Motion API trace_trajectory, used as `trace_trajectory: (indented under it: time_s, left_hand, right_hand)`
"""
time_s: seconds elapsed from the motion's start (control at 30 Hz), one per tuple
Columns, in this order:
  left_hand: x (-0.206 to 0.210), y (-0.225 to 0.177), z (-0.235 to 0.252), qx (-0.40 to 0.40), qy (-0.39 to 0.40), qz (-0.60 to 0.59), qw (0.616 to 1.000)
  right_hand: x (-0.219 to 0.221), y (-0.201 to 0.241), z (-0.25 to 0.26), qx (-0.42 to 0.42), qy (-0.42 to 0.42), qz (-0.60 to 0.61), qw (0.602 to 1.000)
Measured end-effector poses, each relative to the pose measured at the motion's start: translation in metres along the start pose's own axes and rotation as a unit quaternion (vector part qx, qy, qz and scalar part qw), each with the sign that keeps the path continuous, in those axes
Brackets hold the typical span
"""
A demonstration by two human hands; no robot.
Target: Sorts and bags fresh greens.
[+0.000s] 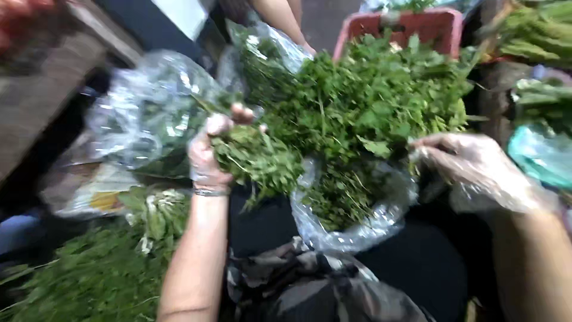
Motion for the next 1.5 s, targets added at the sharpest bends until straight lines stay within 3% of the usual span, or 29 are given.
trace_trajectory:
  time_s: [0.13,0.3,0.37,0.43,0.47,0.53,0.63,0.73,0.87,1.0,1.13,1.2,1.33,1.43,1.5]
  left_hand:
    - [0.008,0.009,-0.002,0.058,0.029,0.028,0.998]
    - [-0.004,0.034,-0.003,0.054,-0.005,-0.008,0.998]
    - [-0.008,0.047,-0.004,0.026,-0.038,-0.008,0.999]
    - [-0.010,0.055,-0.005,0.006,-0.072,0.002,0.997]
    - [-0.011,0.057,-0.005,0.000,-0.085,0.005,0.996]
    - [-0.014,0.052,-0.006,-0.002,-0.093,0.008,0.996]
    - [-0.025,0.042,-0.011,0.004,-0.125,0.009,0.992]
    - [-0.030,0.041,-0.011,-0.010,-0.170,-0.008,0.985]
    - [-0.030,0.049,-0.011,-0.032,-0.212,0.038,0.976]
    - [-0.026,0.054,-0.006,-0.038,-0.197,0.115,0.973]
    - [-0.004,0.057,0.001,-0.045,-0.144,0.189,0.970]
    - [0.009,0.061,0.001,-0.062,-0.127,0.209,0.968]
    - [0.038,0.074,-0.004,-0.092,-0.095,0.260,0.956]
    - [0.071,0.091,-0.010,-0.066,-0.045,0.376,0.923]
    - [0.101,0.099,-0.013,-0.027,0.006,0.489,0.872]
  right_hand:
    - [-0.005,0.000,-0.009,0.007,0.030,-0.125,0.992]
    - [0.063,0.001,-0.026,0.054,0.170,-0.160,0.971]
    - [0.105,0.008,-0.032,0.104,0.269,-0.166,0.943]
    - [0.143,0.013,-0.042,0.161,0.387,-0.215,0.882]
    - [0.149,0.011,-0.043,0.176,0.404,-0.228,0.868]
    - [0.128,0.006,-0.031,0.157,0.330,-0.209,0.907]
    - [0.067,0.021,-0.011,-0.017,0.164,-0.093,0.982]
    - [0.020,0.031,-0.003,-0.071,0.091,-0.025,0.993]
    - [-0.018,0.031,-0.006,-0.024,0.019,0.055,0.998]
    - [-0.006,0.030,-0.002,-0.019,0.047,0.095,0.994]
    - [0.013,0.022,-0.005,0.106,0.080,0.226,0.965]
    - [0.023,0.016,-0.006,0.120,0.089,0.270,0.951]
    - [0.034,0.007,-0.010,0.181,0.040,0.340,0.922]
    - [0.043,0.015,-0.011,0.195,0.028,0.304,0.932]
    - [0.050,0.026,-0.009,0.153,0.057,0.243,0.956]
Point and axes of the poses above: each hand's wrist, its own z-axis towards the middle knuckle, its own x-axis out of the palm, y = z × x, the point moved 9 cm from there along z, towards the middle knuckle, and after that the axes turned 3 degrees about -x, right-handed, at the moved point
